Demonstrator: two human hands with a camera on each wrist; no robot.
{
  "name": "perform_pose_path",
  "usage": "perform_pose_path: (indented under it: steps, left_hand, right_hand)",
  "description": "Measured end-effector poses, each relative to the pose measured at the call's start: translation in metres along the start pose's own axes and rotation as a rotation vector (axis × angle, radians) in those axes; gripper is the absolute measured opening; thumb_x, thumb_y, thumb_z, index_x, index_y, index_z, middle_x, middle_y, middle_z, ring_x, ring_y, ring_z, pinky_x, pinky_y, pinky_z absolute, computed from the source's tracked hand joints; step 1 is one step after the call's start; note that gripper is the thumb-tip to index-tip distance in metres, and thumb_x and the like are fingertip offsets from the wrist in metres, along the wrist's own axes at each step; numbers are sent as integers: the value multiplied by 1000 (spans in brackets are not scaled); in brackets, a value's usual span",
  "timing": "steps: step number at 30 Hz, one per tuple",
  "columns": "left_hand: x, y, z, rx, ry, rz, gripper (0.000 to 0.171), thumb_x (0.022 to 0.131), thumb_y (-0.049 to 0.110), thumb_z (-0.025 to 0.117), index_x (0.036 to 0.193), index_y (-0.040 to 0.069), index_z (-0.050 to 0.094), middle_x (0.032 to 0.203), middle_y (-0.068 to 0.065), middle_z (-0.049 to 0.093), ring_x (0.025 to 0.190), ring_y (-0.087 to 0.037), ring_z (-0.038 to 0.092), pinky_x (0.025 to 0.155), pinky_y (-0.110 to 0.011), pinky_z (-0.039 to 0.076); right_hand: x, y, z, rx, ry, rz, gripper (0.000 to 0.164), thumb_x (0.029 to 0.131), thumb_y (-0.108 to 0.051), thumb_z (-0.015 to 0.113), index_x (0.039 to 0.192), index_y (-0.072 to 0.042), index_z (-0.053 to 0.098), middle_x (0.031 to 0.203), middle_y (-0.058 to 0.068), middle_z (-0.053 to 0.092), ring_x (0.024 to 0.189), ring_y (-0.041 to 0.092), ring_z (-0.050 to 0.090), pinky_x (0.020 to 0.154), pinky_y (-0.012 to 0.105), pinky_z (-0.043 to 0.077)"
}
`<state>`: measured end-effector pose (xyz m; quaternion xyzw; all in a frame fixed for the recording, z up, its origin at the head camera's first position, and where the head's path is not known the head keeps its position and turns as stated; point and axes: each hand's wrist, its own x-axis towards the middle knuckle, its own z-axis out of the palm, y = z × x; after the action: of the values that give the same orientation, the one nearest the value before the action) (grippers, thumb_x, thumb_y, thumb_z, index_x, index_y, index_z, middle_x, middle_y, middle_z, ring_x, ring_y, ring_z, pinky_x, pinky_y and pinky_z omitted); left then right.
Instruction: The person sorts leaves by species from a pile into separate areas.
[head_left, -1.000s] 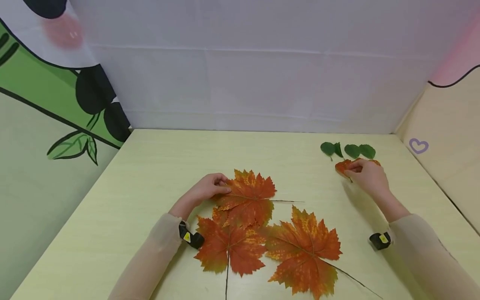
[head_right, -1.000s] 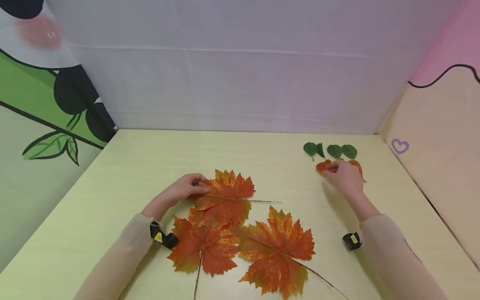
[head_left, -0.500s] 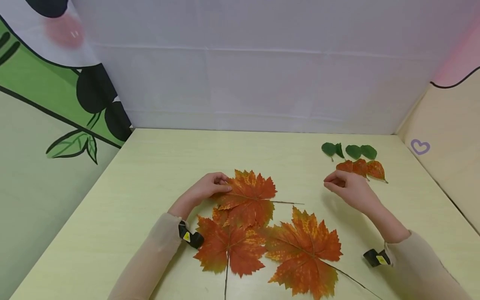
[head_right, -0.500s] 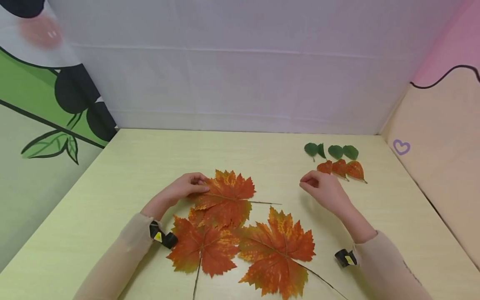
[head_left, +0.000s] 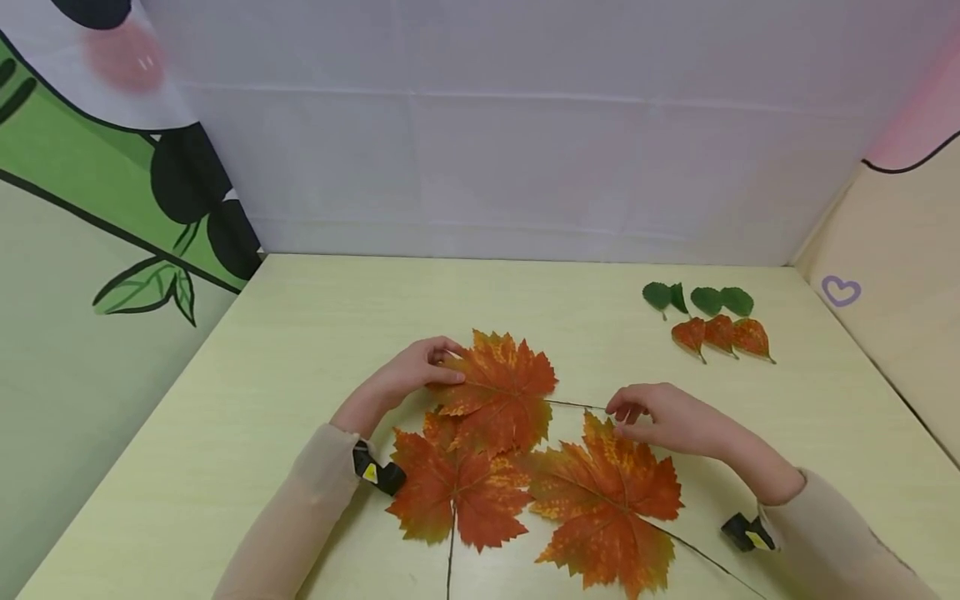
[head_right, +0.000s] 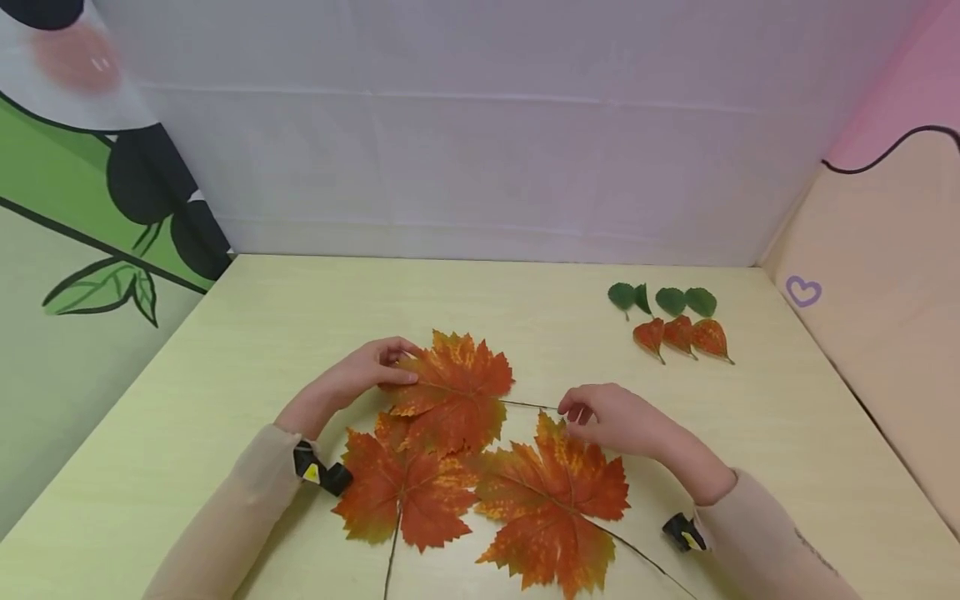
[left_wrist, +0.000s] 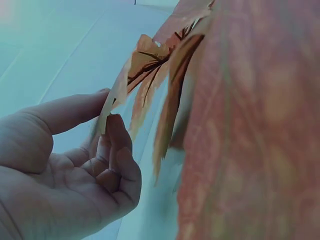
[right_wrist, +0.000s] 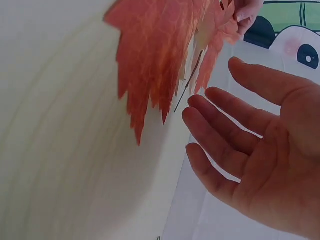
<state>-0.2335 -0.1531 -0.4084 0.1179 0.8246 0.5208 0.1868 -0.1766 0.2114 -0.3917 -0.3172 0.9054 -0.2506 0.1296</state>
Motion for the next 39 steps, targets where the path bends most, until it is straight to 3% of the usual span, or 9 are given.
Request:
perform_pose_path:
  steps: [3,8,18,26,31,34,39]
  left_hand:
    - [-1,2,-2,-23,19,-7,41,82,18,67,118,4,51,82,-4,59,70,-17,56,68,-31,46]
    - [-1,5,-1,-33,64,-20,38,84,20,66,116,5,53,88,-2,61,72,-16,56,68,-31,44]
    - [-1,6,-1,-129,111,22,28,86,20,63,110,7,56,86,0,59,73,-16,54,66,-30,44]
    - [-2,7,-4,-283,85,37,36,89,15,58,122,2,48,92,1,61,81,-11,60,73,-26,47]
    - [-4,11,-7,-316,38,48,47,88,7,58,132,3,42,114,-9,56,84,-13,61,75,-26,48]
    - [-5,13,-8,-333,43,44,51,87,5,58,134,3,39,121,-11,52,84,-13,60,77,-27,47]
    - [-4,14,-8,-403,95,50,53,88,3,56,136,0,35,99,-3,58,78,-11,58,75,-24,47]
  right_hand:
    - [2,-8,2,-40,-46,-29,24,85,-21,63,106,-8,62,93,-5,62,82,9,57,72,28,48]
    - [2,-19,6,-137,-83,-50,25,83,-25,65,104,-13,63,94,-7,62,83,10,56,74,31,47]
    - [-3,-37,20,-282,-63,-95,29,78,-35,70,99,-17,63,90,-10,58,73,4,51,70,31,45]
    - [-10,-47,30,-374,-96,-72,54,71,-52,70,108,-14,61,103,-2,57,87,15,56,77,38,47]
    - [-17,-48,32,-309,-145,3,76,64,-57,72,122,-10,54,118,3,52,99,22,55,83,42,45]
    - [-21,-49,34,-258,-196,32,96,59,-63,72,133,-9,44,131,7,44,112,28,48,90,47,41]
    - [-29,-54,41,-228,-222,50,116,53,-74,65,143,-9,28,145,14,28,130,35,29,98,57,29]
